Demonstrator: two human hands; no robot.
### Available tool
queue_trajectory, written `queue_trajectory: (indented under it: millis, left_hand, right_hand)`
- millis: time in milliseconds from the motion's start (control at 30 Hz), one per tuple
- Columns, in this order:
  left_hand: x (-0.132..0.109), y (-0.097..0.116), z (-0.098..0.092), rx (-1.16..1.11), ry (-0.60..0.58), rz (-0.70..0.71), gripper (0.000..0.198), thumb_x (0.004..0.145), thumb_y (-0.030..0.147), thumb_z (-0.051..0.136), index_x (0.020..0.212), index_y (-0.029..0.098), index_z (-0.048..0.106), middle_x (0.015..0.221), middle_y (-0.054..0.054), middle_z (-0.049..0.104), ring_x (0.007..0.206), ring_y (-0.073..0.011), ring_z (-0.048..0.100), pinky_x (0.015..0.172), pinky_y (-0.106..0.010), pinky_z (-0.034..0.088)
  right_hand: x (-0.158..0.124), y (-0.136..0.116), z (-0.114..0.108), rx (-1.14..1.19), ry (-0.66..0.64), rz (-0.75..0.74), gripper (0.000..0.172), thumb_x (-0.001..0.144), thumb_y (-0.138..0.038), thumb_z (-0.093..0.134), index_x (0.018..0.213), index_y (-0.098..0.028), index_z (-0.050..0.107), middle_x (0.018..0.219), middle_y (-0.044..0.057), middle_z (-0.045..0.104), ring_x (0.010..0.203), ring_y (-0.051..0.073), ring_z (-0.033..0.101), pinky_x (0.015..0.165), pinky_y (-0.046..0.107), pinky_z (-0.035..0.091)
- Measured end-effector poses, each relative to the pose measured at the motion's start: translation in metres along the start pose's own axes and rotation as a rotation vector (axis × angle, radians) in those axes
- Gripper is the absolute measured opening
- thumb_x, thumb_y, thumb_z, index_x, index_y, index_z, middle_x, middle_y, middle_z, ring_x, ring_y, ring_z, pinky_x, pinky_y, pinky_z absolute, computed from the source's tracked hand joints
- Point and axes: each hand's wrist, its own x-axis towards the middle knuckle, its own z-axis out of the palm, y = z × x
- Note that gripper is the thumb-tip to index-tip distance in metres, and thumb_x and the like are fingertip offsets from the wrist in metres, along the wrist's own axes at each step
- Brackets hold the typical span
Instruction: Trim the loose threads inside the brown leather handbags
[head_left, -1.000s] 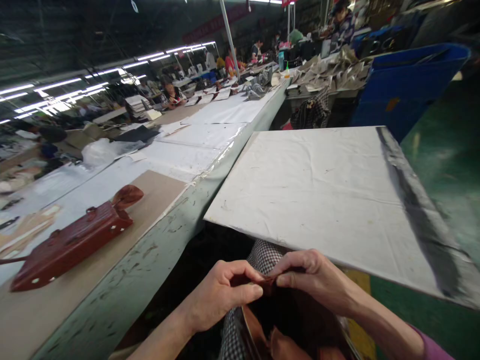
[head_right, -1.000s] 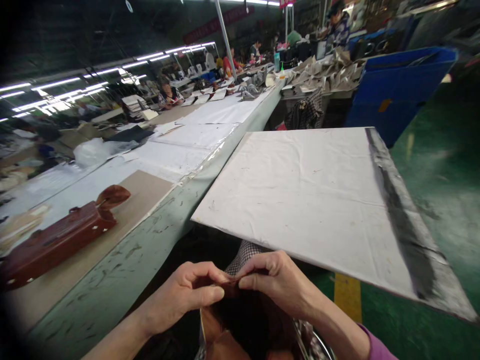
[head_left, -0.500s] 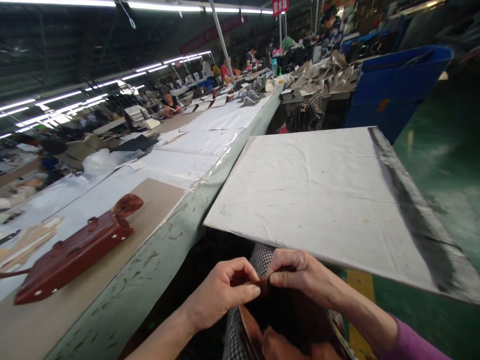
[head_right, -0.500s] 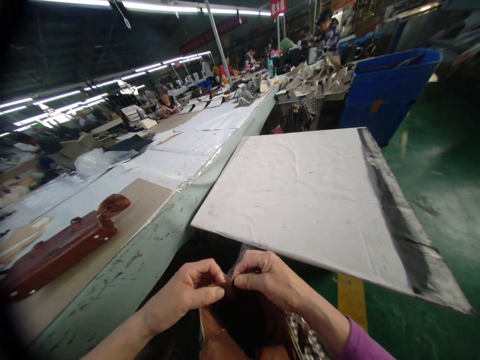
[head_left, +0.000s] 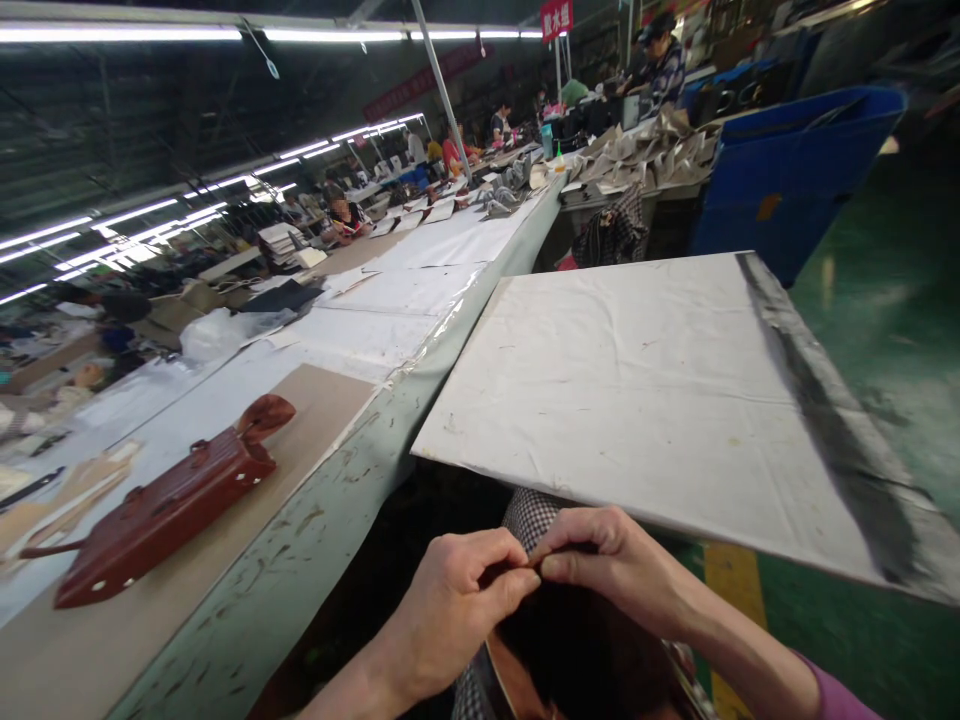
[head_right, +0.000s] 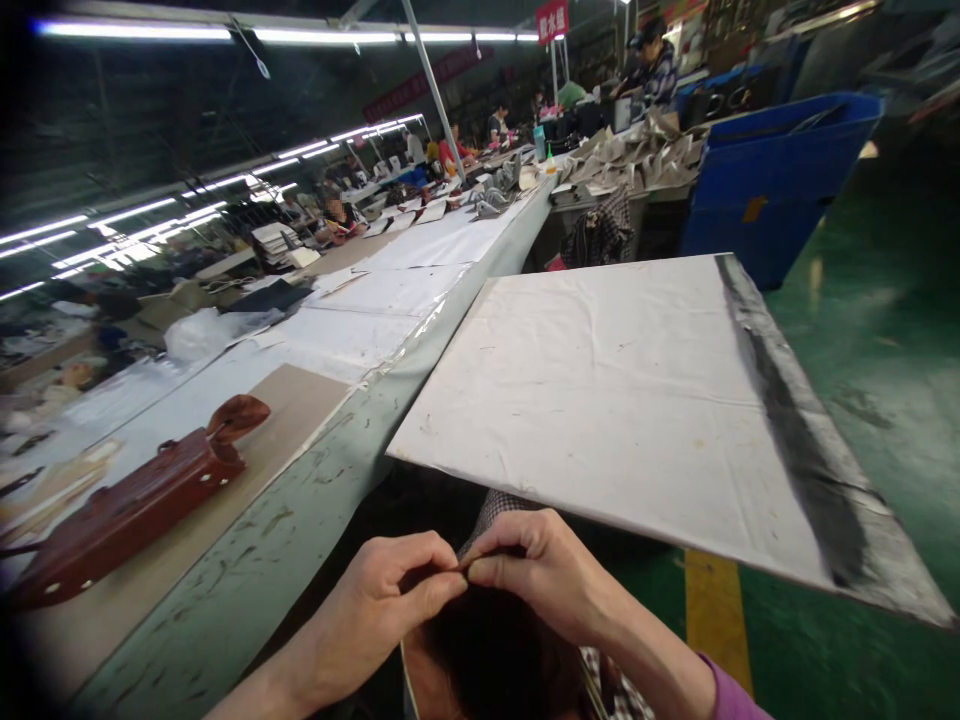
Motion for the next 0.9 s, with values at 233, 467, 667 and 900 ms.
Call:
queue_trajectory:
  millis: [233,467,667,900]
  left_hand:
    - [-0.009,-0.007,0.009,0.036,0.098,-0.059,0.014,0.087,0.026,0.059,0.075,0.019,0.062,0.065,0.005,0.058,0.060,-0.0112,0.051,0.057,-0.022,0.036]
    - [-0.013,-0.007,0.017,-0.053,0.192,-0.085,0.011,0.083,0.023,0.061,0.073,0.018,0.062,0.066,0.002,0.063,0.061,-0.0132,0.056,0.058,-0.022,0.041]
    - [-0.020,-0.006,0.018,-0.096,0.205,-0.067,0.010,0.079,0.015,0.061,0.070,0.019,0.058,0.070,0.000,0.066,0.065,-0.0151,0.061,0.061,-0.023,0.045]
    - [-0.033,0.003,0.013,-0.106,0.150,-0.061,0.007,0.079,0.017,0.064,0.075,0.020,0.060,0.077,0.000,0.068,0.070,-0.0159,0.063,0.066,-0.023,0.049]
  right_hand:
    - [0.002,0.002,-0.002,-0.038,-0.059,-0.022,0.014,0.089,-0.027,0.065,0.092,-0.024,0.078,0.088,0.001,0.070,0.085,0.018,0.063,0.078,0.028,0.046]
    - [-0.002,0.001,0.000,-0.026,-0.031,-0.034,0.010,0.086,-0.024,0.068,0.093,-0.022,0.075,0.092,0.001,0.071,0.089,0.019,0.065,0.082,0.029,0.048]
    - [-0.004,-0.016,0.011,-0.229,0.003,-0.066,0.015,0.074,-0.026,0.082,0.085,-0.022,0.073,0.086,-0.002,0.067,0.082,0.016,0.063,0.072,0.024,0.045]
    - [-0.007,-0.024,0.018,-0.307,-0.020,-0.138,0.007,0.083,-0.019,0.073,0.077,-0.020,0.070,0.077,-0.005,0.063,0.073,0.011,0.060,0.066,0.021,0.042]
